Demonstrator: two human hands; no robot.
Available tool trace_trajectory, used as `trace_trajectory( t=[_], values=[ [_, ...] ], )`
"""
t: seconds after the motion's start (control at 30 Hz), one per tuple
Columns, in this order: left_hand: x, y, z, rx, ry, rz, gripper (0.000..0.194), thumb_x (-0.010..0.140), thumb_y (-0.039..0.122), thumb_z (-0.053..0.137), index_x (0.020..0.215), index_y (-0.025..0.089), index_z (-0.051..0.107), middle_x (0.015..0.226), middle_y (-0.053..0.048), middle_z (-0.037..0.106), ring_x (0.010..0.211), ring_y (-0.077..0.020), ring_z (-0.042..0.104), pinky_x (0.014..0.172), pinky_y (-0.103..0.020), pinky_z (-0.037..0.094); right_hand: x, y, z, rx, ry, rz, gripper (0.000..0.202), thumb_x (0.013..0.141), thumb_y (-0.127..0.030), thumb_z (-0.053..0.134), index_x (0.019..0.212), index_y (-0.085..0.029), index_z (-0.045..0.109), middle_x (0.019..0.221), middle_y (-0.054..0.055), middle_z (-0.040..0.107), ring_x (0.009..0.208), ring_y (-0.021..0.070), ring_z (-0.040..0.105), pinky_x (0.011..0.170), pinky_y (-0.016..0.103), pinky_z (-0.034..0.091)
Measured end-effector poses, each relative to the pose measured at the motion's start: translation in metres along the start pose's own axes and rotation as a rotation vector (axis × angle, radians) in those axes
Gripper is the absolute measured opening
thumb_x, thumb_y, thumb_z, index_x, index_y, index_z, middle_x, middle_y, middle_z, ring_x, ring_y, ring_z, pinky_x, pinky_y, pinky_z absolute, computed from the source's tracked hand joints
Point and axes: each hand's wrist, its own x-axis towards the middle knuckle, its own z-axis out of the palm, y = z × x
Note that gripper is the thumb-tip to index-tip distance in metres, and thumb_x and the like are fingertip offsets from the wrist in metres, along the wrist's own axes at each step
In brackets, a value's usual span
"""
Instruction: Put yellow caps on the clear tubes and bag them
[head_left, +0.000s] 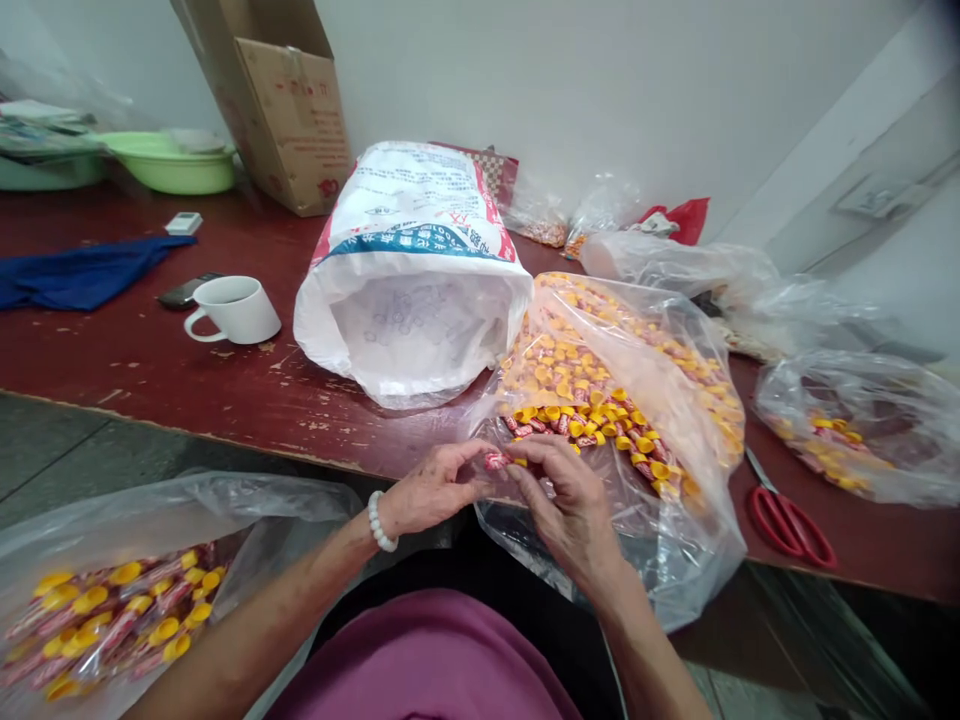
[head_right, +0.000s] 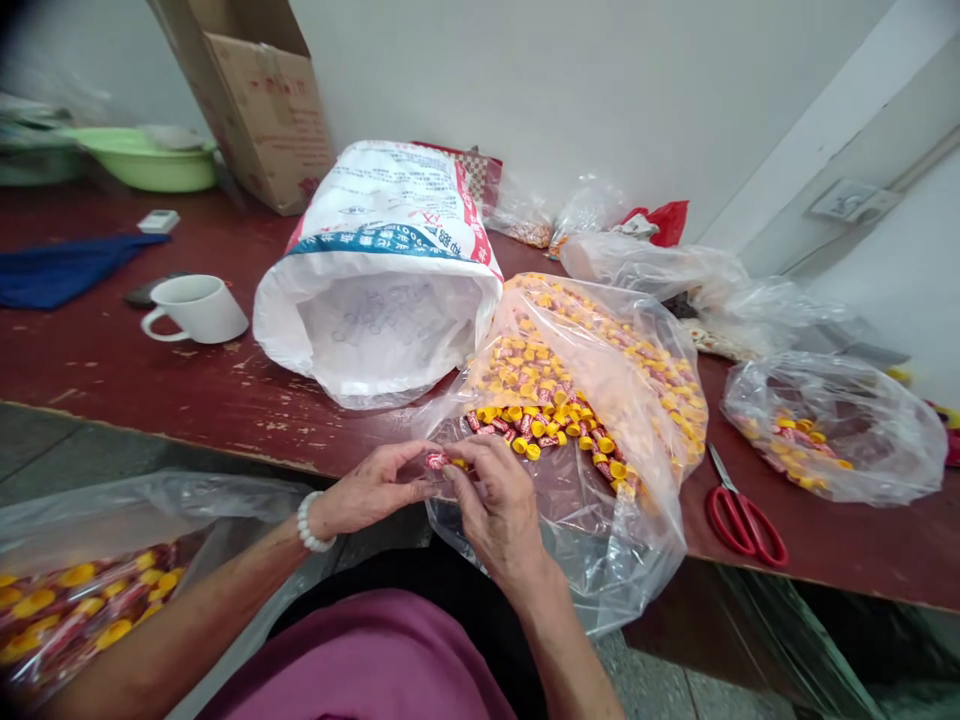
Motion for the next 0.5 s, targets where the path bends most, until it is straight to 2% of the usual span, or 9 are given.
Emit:
trace_trajectory(
  t=[0.07, 0.17, 0.27, 0.33, 0.4, 0.5],
  values=[
    [0.0, 0.001, 0.004, 0.054, -0.013, 0.0, 0.02, 0.08, 0.031, 0.06, 0.091, 0.014, 0.061, 0.085, -0.002, 0.059, 0.078, -0.0146, 0.05, 0.073, -0.024, 0.04, 0.0, 0.001, 0.003, -0.031, -0.026, -0.022, 0.023, 0.086, -0.018, 0.055, 0.108, -0.021, 0.058, 0.099, 0.005, 0.065, 0.093, 0.0147, 0.061, 0.082, 0.029, 0.05],
    [0.001, -0.001, 0.01, 0.031, 0.006, -0.018, 0.023, 0.079, 0.034, 0.06, 0.087, 0.012, 0.058, 0.081, -0.001, 0.054, 0.074, -0.013, 0.045, 0.07, -0.023, 0.039, -0.003, 0.002, 0.004, -0.042, -0.011, 0.031, 0.035, 0.086, -0.022, 0.055, 0.12, -0.021, 0.049, 0.112, 0.008, 0.062, 0.1, 0.0164, 0.06, 0.085, 0.031, 0.05],
    [0.002, -0.004, 0.015, -0.063, 0.038, -0.044, 0.021, 0.078, 0.032, 0.062, 0.082, 0.012, 0.055, 0.076, 0.001, 0.049, 0.07, -0.0114, 0.042, 0.066, -0.023, 0.037, -0.006, 0.0, 0.007, -0.056, -0.016, 0.049, 0.024, 0.086, -0.025, 0.054, 0.109, -0.022, 0.054, 0.122, 0.009, 0.056, 0.115, 0.0204, 0.052, 0.094, 0.038, 0.045],
    [0.002, -0.006, 0.018, -0.139, 0.052, -0.046, 0.018, 0.076, 0.028, 0.063, 0.082, 0.012, 0.054, 0.076, 0.002, 0.048, 0.07, -0.0109, 0.041, 0.066, -0.022, 0.037, -0.009, -0.002, 0.009, -0.065, -0.079, 0.015, 0.019, 0.084, -0.027, 0.057, 0.102, -0.022, 0.056, 0.122, 0.01, 0.054, 0.119, 0.0218, 0.048, 0.098, 0.041, 0.041],
    [0.002, -0.008, 0.02, -0.203, 0.074, -0.052, 0.017, 0.075, 0.025, 0.064, 0.084, 0.013, 0.055, 0.078, 0.001, 0.049, 0.072, -0.0111, 0.041, 0.067, -0.022, 0.038, -0.012, -0.002, 0.011, -0.064, -0.139, 0.007, 0.023, 0.082, -0.029, 0.06, 0.103, -0.022, 0.057, 0.123, 0.01, 0.051, 0.121, 0.0223, 0.045, 0.101, 0.041, 0.039],
    [0.001, -0.009, 0.021, -0.308, 0.093, -0.113, 0.023, 0.077, 0.028, 0.062, 0.094, 0.014, 0.055, 0.079, 0.001, 0.049, 0.07, -0.0107, 0.043, 0.064, -0.022, 0.039, -0.016, 0.005, 0.013, -0.063, -0.111, 0.05, 0.041, 0.08, -0.034, 0.063, 0.117, -0.022, 0.051, 0.137, 0.012, 0.037, 0.13, 0.0247, 0.034, 0.105, 0.043, 0.035]
  ],
)
